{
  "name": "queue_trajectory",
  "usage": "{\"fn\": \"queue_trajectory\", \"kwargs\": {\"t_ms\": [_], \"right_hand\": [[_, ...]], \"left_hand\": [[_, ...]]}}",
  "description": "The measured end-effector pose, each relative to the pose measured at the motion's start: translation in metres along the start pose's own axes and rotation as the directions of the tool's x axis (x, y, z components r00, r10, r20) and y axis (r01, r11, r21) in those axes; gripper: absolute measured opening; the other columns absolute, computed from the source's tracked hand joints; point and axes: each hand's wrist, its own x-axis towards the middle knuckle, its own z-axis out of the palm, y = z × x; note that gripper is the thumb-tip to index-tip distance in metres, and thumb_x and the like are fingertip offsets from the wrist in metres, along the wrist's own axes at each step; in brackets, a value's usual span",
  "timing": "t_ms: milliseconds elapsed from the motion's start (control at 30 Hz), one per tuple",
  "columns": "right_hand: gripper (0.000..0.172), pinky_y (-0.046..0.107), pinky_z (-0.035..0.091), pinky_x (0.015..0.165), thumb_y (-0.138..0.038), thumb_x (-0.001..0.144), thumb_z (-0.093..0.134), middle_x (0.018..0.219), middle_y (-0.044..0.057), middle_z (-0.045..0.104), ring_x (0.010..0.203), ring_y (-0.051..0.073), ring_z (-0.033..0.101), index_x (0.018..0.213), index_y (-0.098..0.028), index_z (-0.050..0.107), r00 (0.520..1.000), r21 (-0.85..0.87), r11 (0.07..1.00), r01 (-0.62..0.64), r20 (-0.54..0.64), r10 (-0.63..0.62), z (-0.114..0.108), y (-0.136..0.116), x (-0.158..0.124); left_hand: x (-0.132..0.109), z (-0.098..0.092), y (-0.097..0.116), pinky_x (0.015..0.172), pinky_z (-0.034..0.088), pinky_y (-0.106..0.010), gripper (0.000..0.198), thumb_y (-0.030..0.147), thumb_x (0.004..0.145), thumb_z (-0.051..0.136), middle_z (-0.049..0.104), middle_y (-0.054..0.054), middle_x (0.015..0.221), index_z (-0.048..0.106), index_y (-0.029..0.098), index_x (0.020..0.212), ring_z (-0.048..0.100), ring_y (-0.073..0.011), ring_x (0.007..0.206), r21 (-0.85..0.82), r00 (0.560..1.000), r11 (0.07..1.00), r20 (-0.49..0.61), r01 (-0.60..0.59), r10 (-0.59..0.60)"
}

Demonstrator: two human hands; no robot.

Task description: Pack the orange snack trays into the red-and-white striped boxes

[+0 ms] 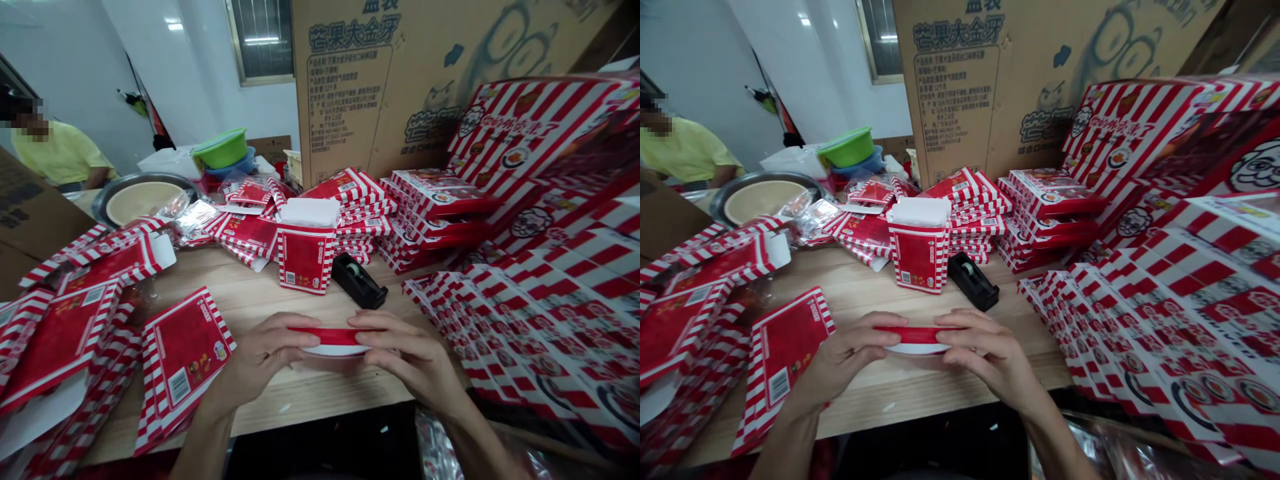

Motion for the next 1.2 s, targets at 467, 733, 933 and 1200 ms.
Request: {"fn": "queue_trajectory", "kwargs": {"t_ms": [467, 733, 933, 1200], "right_hand": [[0.013, 0.039, 0.049, 0.086, -0.029, 0.087, 0.056, 0.114, 0.009, 0.062, 0.104, 0.023, 0.06, 0.091, -0.025, 0.067, 0.995, -0.032, 0.995, -0.093, 0.03, 0.094, 0.002, 0.009, -0.011], [0.025, 0.039, 0.049, 0.064, -0.042, 0.068, 0.064, 0.064, 0.006, 0.064, 0.068, 0.024, 0.059, 0.061, -0.018, 0.064, 0.68, -0.004, 0.742, -0.67, -0.404, 0.612, -0.041, 0.129, 0.011], [0.024, 0.03, 0.048, 0.05, -0.043, 0.06, 0.067, 0.063, 0.003, 0.066, 0.054, 0.018, 0.059, 0.063, -0.019, 0.065, 0.625, 0.141, 0.66, -0.738, -0.225, 0.748, -0.05, 0.145, 0.0], [0.026, 0.032, 0.048, 0.062, -0.043, 0.062, 0.067, 0.062, 0.001, 0.059, 0.062, 0.017, 0.056, 0.06, -0.019, 0.059, 0.599, 0.143, 0.724, -0.675, -0.466, 0.651, -0.027, 0.153, -0.041]], "left_hand": [[-0.012, 0.011, -0.005, 0.092, 0.05, -0.034, 0.03, 0.014, 0.084, 0.057, 0.06, -0.007, 0.125, 0.067, 0.031, 0.106, 0.058, -0.0188, 0.111, 0.154, 0.998, 0.988, -0.064, -0.002, 0.012], [-0.013, 0.023, -0.007, 0.089, 0.051, -0.032, 0.021, 0.015, 0.084, 0.056, 0.065, -0.01, 0.116, 0.068, 0.022, 0.1, 0.061, -0.0188, 0.106, 0.004, 0.986, 0.996, -0.146, 0.084, -0.083], [-0.014, 0.024, -0.015, 0.089, 0.051, -0.032, 0.023, 0.014, 0.084, 0.056, 0.064, -0.011, 0.117, 0.068, 0.023, 0.102, 0.06, -0.0189, 0.107, 0.01, 0.973, 0.993, -0.205, 0.114, -0.109], [-0.01, 0.035, -0.016, 0.083, 0.053, -0.029, 0.023, 0.013, 0.084, 0.056, 0.068, -0.008, 0.108, 0.068, 0.023, 0.1, 0.063, -0.0176, 0.101, 0.14, 0.955, 0.989, -0.298, 0.051, -0.007]]}}
